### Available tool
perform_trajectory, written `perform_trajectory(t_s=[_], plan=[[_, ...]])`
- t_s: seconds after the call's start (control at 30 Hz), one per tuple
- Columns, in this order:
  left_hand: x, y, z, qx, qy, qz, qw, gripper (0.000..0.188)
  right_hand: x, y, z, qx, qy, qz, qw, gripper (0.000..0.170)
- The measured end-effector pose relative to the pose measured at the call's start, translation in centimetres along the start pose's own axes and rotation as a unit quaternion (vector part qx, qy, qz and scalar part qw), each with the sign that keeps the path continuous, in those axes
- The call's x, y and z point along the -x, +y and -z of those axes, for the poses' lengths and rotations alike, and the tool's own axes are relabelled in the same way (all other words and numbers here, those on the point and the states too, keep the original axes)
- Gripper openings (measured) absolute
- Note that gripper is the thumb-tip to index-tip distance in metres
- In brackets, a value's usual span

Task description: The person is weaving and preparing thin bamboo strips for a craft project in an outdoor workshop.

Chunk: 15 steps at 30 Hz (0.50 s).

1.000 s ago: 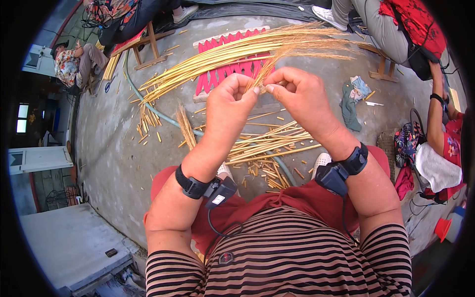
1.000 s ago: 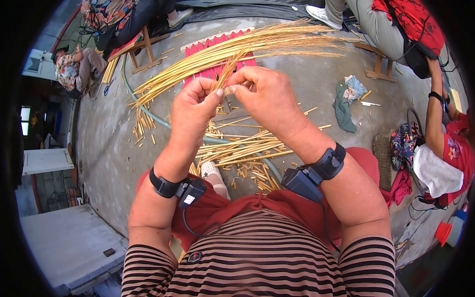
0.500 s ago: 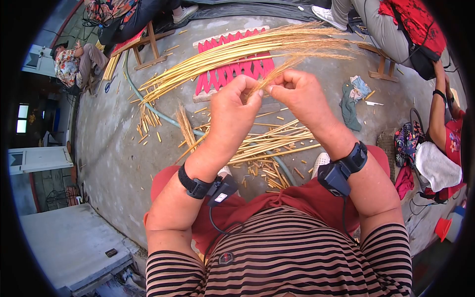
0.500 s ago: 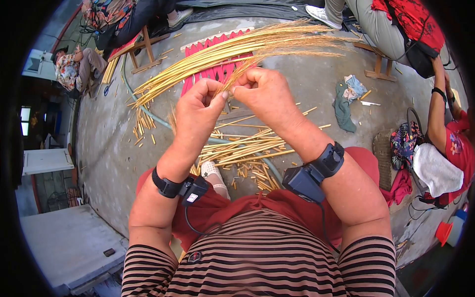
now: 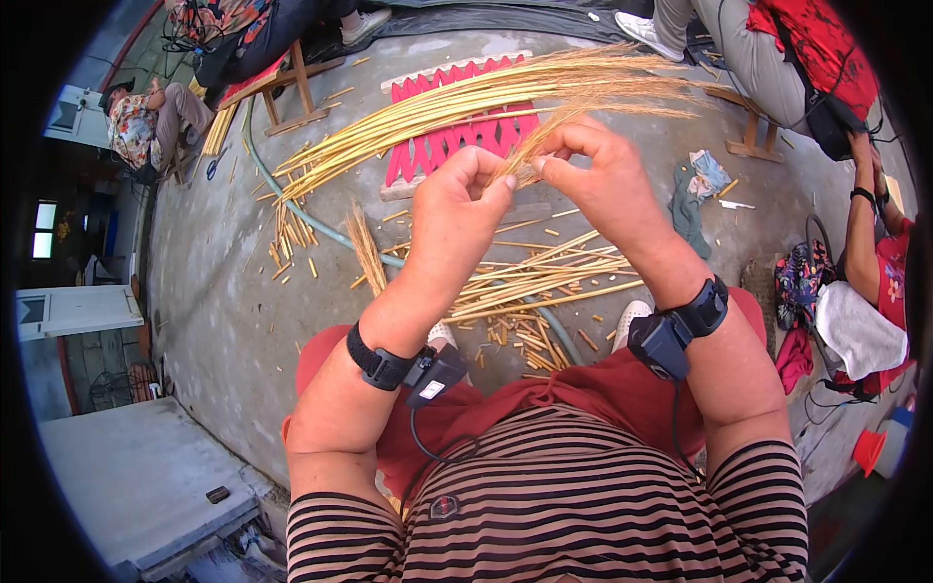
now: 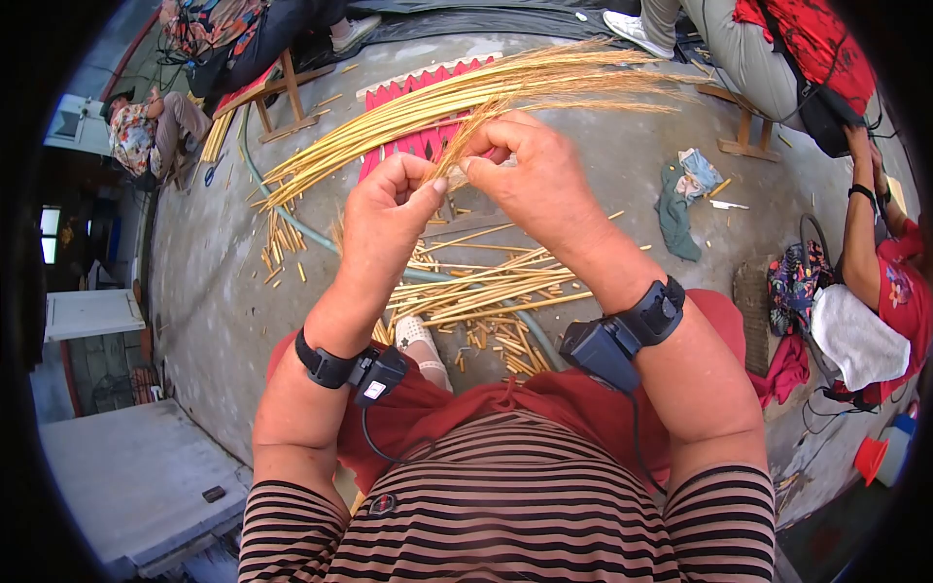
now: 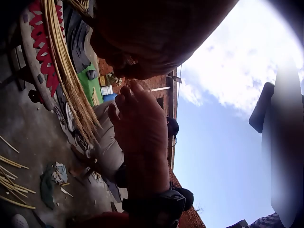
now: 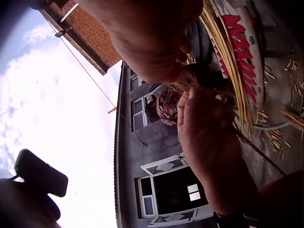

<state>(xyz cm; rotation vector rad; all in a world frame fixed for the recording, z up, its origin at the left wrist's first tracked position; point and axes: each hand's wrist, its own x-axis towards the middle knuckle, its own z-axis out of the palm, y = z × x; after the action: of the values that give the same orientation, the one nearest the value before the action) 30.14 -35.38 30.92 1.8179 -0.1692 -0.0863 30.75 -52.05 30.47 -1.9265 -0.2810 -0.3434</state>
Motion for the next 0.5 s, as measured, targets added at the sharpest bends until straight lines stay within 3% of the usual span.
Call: perform_trajectory(t_s=[0.13, 0.33, 0.5], plan=[[0.1, 0.1, 0.1, -0.007, 0.0, -0.004, 1.0, 0.005, 0.3, 0.3, -0.5, -0.049, -0.024, 0.001, 0.998, 0.015], [0.2, 0.0, -0.3, -0.029, 0.007, -0.028, 0.999, 0.004, 0.5, 0.7, -0.8, -0.106, -0.058, -0.135, 0.983, 0.016], [0.3, -0.1, -0.5, -0.043, -0.006, -0.033, 0.999, 0.004, 0.7, 1.5, -1.1, -0.145, -0.051, -0.16, 0.975, 0.017]])
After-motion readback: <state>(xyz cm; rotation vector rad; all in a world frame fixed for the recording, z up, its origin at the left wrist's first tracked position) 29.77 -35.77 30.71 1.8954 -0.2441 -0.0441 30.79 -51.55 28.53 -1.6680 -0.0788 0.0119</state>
